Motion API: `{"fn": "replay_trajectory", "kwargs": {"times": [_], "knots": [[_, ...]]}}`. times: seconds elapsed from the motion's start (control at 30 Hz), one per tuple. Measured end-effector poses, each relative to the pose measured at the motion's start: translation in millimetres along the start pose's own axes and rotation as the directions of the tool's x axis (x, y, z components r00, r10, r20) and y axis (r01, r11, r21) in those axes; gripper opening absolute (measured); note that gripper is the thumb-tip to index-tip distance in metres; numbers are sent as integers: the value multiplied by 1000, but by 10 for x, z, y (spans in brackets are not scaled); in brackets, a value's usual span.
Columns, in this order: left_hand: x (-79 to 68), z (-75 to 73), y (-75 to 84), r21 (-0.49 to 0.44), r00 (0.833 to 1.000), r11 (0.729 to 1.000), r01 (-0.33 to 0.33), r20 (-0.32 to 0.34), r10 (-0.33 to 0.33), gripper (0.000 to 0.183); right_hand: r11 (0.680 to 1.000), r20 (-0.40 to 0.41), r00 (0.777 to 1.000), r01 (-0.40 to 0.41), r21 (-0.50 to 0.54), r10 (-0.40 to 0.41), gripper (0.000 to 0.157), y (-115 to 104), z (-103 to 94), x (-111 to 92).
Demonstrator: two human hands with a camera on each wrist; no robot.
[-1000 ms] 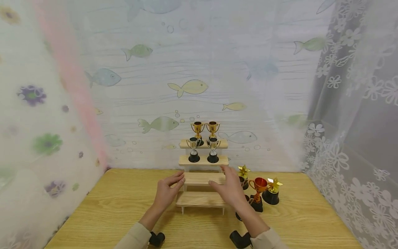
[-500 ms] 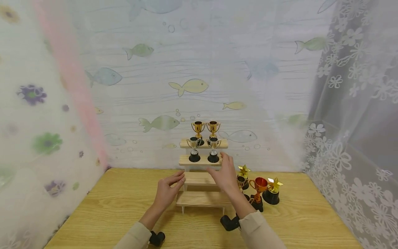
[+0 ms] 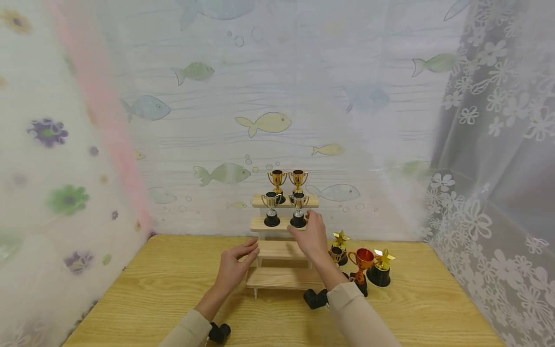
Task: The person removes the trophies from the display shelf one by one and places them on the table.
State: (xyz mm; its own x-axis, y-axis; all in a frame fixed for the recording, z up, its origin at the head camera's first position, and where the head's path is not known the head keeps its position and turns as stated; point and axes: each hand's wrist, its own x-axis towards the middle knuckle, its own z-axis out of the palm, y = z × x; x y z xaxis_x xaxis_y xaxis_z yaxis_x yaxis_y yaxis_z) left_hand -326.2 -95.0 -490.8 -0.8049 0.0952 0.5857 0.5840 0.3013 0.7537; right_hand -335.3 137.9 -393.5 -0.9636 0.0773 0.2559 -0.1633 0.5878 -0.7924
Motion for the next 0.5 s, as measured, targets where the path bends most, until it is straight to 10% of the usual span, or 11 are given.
{"fn": "replay_trajectory", "kwargs": {"times": [0.5], "knots": [[-9, 13, 26, -13, 1000, 1000, 18, -2, -18, 28, 1000, -55, 998, 1, 22, 1, 63, 41, 53, 87]]}}
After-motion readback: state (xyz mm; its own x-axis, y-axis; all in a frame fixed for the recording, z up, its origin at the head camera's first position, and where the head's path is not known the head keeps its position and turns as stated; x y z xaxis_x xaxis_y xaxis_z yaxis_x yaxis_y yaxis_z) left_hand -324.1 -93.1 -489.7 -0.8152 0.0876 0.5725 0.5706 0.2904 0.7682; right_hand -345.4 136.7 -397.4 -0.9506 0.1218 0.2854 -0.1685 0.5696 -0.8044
